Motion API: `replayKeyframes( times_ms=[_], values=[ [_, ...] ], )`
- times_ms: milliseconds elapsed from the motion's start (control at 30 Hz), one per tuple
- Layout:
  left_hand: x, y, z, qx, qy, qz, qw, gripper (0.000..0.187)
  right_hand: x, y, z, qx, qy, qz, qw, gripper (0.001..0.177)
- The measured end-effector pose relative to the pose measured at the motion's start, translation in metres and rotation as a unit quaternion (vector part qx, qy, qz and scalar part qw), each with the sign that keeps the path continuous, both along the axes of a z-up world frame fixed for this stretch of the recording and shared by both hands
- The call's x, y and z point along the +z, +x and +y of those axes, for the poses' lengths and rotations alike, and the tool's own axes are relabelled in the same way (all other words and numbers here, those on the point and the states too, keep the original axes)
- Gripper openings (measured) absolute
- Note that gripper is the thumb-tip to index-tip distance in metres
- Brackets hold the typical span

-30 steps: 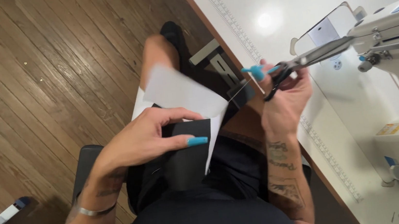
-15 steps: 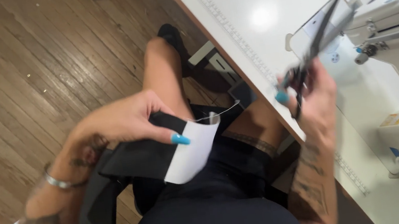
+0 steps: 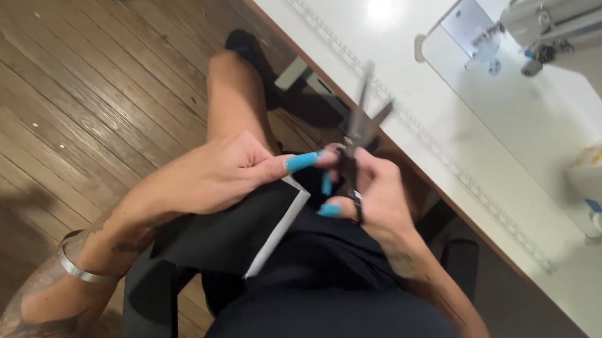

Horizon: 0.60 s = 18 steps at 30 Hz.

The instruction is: Preparing and cutting leather strips for sewing using scissors

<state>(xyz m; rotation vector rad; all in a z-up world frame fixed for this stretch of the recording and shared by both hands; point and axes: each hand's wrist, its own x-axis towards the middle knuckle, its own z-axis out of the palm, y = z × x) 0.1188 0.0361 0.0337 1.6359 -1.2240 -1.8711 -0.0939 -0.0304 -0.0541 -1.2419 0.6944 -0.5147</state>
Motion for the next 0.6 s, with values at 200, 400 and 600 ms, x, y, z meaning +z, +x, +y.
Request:
replayKeyframes(
  times_ms=[200, 400, 600],
  values=[
    [-0.005, -0.007, -0.003, 0.025, -0.029, -0.078, 0.996, 0.059, 0.018, 0.029, 0.024, -0.007, 0.068, -0.007, 0.998, 0.033],
    [0.005, -0.011, -0.003, -0.074, 0.020, -0.007, 0.997, 0.041, 0.003, 0.022, 0.025, -0.091, 0.152, -0.097, 0.979, 0.017],
    [-0.011, -0.012, 0.002, -0.169, 0.023, -0.045, 0.984, 0.038, -0.018, 0.009, -0.001, -0.259, 0.091, -0.085, 0.958, 0.018]
  ],
)
